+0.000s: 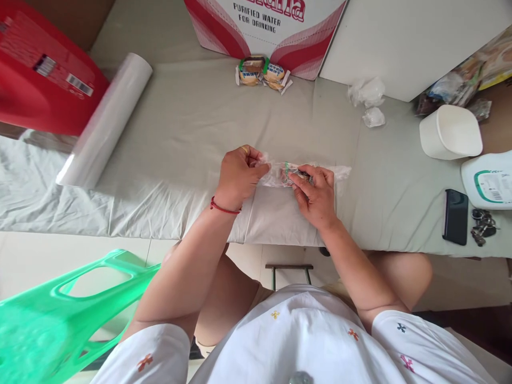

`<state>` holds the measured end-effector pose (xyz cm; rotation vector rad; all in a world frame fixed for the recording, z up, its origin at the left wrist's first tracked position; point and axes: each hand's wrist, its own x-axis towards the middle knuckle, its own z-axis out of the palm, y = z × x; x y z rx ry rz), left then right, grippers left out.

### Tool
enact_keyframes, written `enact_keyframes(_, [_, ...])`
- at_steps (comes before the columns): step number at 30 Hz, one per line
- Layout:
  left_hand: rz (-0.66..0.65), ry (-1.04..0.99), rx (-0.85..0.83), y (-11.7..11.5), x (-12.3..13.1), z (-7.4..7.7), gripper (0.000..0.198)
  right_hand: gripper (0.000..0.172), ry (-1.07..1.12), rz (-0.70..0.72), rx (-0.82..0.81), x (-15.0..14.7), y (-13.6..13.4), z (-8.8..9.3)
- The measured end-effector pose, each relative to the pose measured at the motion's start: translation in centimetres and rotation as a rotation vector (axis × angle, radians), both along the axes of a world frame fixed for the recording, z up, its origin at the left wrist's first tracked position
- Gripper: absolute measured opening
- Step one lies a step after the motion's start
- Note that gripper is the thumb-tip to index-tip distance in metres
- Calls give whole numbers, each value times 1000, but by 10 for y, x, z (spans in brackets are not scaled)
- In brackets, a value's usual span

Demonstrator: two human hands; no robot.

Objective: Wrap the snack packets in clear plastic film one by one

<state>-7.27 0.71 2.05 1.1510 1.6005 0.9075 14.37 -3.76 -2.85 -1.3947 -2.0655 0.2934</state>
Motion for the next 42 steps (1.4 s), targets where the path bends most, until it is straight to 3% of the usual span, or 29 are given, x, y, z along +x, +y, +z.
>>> enact_keyframes(6, [-157,-359,1,-3,44,7,17,30,-4,0,44,0,0,4])
enact_keyframes(8, [-195,-423,23,-3,54,4,13,30,79,8,58,3,0,5])
enact_keyframes(11, [-225,-431,62,-4,58,-1,23,40,345,-6,-32,7,1,3])
enact_keyframes(14, [-313,-254,172,-6,55,-8,29,44,596,-45,-166,11,3,-1])
enact_keyframes(18, [-440,42,343,-12,59,-16,34,34,763,-95,-210,13,6,-2])
enact_keyframes(25, [-525,511,357,-13,75,-14,30,26,630,-143,-151,12,9,0])
enact_keyframes(31, [-544,714,321,-8,81,-5,39,20,507,-243,37,13,4,2])
enact_keyframes(36, [-600,603,280,7,72,1,39,23,399,-163,-28,11,-4,6])
enact_keyframes(42, [-596,197,-30,22,49,4,44,27,413,-177,-122,11,-1,2])
